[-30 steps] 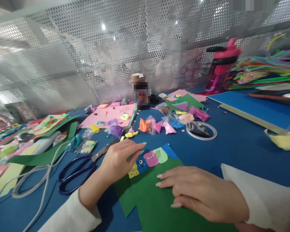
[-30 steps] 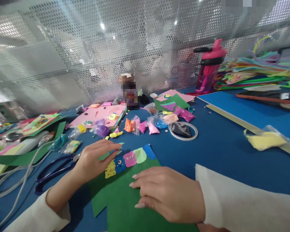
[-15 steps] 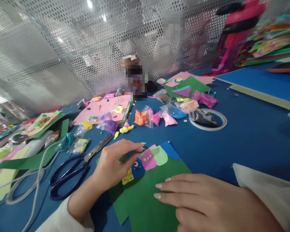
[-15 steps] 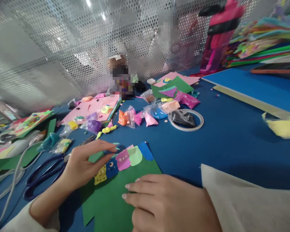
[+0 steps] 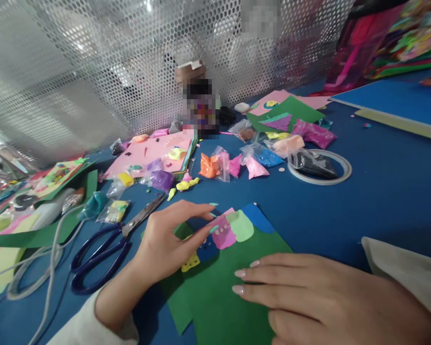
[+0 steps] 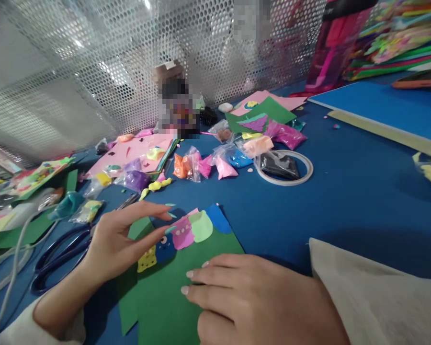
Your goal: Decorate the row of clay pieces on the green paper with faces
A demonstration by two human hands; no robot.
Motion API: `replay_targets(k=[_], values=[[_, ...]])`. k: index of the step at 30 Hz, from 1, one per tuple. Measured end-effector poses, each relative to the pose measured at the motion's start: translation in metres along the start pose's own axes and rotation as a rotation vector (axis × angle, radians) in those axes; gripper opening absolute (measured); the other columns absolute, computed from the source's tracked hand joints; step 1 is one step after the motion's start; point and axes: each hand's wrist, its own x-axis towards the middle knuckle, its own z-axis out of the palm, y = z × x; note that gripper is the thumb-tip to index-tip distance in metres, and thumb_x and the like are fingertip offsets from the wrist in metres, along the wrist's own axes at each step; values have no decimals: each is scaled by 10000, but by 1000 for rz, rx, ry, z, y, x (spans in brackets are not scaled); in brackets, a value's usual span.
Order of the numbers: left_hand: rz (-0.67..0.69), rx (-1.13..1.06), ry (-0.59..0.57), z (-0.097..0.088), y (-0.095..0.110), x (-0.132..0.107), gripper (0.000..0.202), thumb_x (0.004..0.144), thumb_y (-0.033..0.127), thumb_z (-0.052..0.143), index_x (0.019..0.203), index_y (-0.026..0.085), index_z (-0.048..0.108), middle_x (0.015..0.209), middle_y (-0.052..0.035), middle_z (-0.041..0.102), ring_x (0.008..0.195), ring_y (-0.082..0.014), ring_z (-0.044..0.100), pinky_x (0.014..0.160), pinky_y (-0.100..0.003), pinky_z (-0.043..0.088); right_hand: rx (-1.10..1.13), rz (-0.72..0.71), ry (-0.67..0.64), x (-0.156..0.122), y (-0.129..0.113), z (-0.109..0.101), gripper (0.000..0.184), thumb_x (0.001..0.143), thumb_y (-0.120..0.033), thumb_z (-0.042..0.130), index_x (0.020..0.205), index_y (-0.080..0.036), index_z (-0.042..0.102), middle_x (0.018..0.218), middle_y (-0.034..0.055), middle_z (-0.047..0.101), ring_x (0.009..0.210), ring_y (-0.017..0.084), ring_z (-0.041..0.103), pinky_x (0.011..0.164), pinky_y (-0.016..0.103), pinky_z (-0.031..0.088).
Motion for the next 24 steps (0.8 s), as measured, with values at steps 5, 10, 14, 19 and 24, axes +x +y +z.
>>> replay_targets(k=[5, 10, 14, 19, 24], values=[[-33, -77, -56, -5, 4, -9, 457, 734, 151, 528, 1180, 206, 447, 1033, -52, 634, 948, -191, 610, 840, -329, 507, -8, 18, 51, 2, -2, 2, 190, 889, -209, 481, 796, -189, 646, 1053, -53, 665, 1060, 79, 557, 1075, 190, 227], [203, 128, -155, -11, 8, -26, 568, 657, 198, 529, 1188, 112, 346, 1215, -147, 522, 1187, -288, 448, 1026, -472, 329, -2, 58, 125, 6, 0, 3, 284, 904, -158, 410, 750, -202, 644, 980, -42, 690, 958, 88, 612, 976, 191, 400], [354, 348, -188, -11, 7, -31, 655, 632, 347, 598, 1182, 78, 363, 1130, -132, 595, 1198, -288, 430, 1073, -472, 187, -39, -58, 119, 8, 9, 3, 377, 926, -139, 338, 697, -210, 629, 942, -39, 696, 903, 97, 622, 905, 218, 461], [429, 374, -190, -5, 3, -27, 583, 665, 454, 584, 1117, 119, 430, 1070, -112, 635, 1155, -289, 478, 1055, -496, 188, -77, -196, 3, 4, 18, 2, 369, 924, -114, 314, 766, -197, 638, 991, -35, 678, 951, 120, 587, 874, 242, 468], [436, 363, -141, 0, 0, -31, 417, 670, 482, 583, 933, 173, 489, 1065, -99, 642, 1138, -301, 493, 1025, -523, 235, -61, -189, -98, -6, 18, 8, 278, 907, -127, 357, 898, -178, 630, 1111, -9, 629, 1068, 143, 521, 949, 266, 414]])
